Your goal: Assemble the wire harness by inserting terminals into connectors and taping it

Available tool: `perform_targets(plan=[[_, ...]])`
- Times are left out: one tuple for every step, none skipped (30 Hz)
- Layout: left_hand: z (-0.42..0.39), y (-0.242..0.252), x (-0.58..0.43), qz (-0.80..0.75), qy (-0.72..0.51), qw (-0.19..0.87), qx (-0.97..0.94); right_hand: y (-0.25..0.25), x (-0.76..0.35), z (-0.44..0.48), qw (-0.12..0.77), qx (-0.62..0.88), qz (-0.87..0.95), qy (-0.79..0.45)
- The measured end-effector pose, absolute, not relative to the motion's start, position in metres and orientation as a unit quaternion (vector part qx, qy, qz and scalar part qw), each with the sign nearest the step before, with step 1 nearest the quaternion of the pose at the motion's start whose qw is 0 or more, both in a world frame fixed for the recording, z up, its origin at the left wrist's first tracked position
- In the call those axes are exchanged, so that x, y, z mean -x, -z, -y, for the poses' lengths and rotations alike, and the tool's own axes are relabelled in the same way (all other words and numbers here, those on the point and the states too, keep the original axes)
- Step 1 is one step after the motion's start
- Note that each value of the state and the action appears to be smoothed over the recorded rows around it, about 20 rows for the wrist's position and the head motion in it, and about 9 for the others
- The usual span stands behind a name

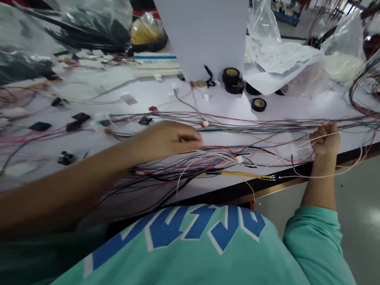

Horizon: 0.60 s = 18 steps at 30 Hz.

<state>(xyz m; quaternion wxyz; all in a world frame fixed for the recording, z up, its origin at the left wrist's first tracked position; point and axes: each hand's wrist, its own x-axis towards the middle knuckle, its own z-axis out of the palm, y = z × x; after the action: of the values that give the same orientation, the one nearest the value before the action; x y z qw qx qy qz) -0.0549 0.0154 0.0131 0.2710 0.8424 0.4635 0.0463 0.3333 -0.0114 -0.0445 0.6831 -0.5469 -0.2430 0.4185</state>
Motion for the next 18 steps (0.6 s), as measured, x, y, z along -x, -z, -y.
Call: perform_targets(plan=[[-0.012, -0.005, 0.039, -0.433, -0.015, 0.262, -0.862, 0.046, -0.334, 0.012, 0.692, 0.529, 0.247, -0.424], [-0.009, 0.002, 0.025, -0.405, 0.007, 0.246, -0.881, 0.047, -0.335, 0.013, 0.699, 0.513, 0.252, -0.43], [-0.007, 0.009, 0.013, -0.375, 0.027, 0.226, -0.899, 0.049, -0.337, 0.013, 0.703, 0.499, 0.258, -0.436], [-0.006, 0.015, 0.002, -0.346, 0.043, 0.208, -0.914, 0.051, -0.339, 0.014, 0.704, 0.489, 0.265, -0.441], [-0.005, 0.021, -0.007, -0.32, 0.057, 0.195, -0.925, 0.053, -0.341, 0.014, 0.706, 0.481, 0.272, -0.444], [-0.005, 0.025, -0.013, -0.299, 0.072, 0.189, -0.933, 0.055, -0.342, 0.013, 0.706, 0.473, 0.281, -0.446], [-0.006, 0.028, -0.018, -0.286, 0.083, 0.188, -0.936, 0.056, -0.344, 0.013, 0.706, 0.466, 0.289, -0.449], [-0.006, 0.031, -0.022, -0.28, 0.09, 0.191, -0.937, 0.057, -0.345, 0.013, 0.706, 0.461, 0.293, -0.451], [-0.007, 0.033, -0.024, -0.277, 0.092, 0.196, -0.936, 0.057, -0.345, 0.013, 0.707, 0.459, 0.292, -0.453], [-0.009, 0.035, -0.026, -0.276, 0.091, 0.202, -0.935, 0.056, -0.345, 0.013, 0.708, 0.459, 0.285, -0.455], [-0.009, 0.036, -0.026, -0.276, 0.089, 0.209, -0.934, 0.055, -0.343, 0.014, 0.711, 0.462, 0.273, -0.455], [-0.01, 0.037, -0.026, -0.278, 0.086, 0.218, -0.932, 0.053, -0.341, 0.015, 0.715, 0.467, 0.258, -0.452], [-0.011, 0.038, -0.026, -0.28, 0.084, 0.229, -0.928, 0.05, -0.338, 0.016, 0.718, 0.475, 0.244, -0.446], [-0.011, 0.038, -0.026, -0.287, 0.082, 0.242, -0.923, 0.048, -0.335, 0.016, 0.72, 0.486, 0.232, -0.439], [-0.011, 0.038, -0.025, -0.297, 0.078, 0.258, -0.916, 0.045, -0.333, 0.017, 0.718, 0.498, 0.225, -0.431], [-0.011, 0.038, -0.024, -0.309, 0.072, 0.277, -0.907, 0.044, -0.33, 0.018, 0.715, 0.512, 0.224, -0.421], [-0.011, 0.038, -0.023, -0.32, 0.064, 0.301, -0.896, 0.042, -0.328, 0.018, 0.707, 0.527, 0.228, -0.412], [-0.011, 0.037, -0.022, -0.329, 0.053, 0.332, -0.882, 0.042, -0.327, 0.018, 0.698, 0.542, 0.238, -0.403]])
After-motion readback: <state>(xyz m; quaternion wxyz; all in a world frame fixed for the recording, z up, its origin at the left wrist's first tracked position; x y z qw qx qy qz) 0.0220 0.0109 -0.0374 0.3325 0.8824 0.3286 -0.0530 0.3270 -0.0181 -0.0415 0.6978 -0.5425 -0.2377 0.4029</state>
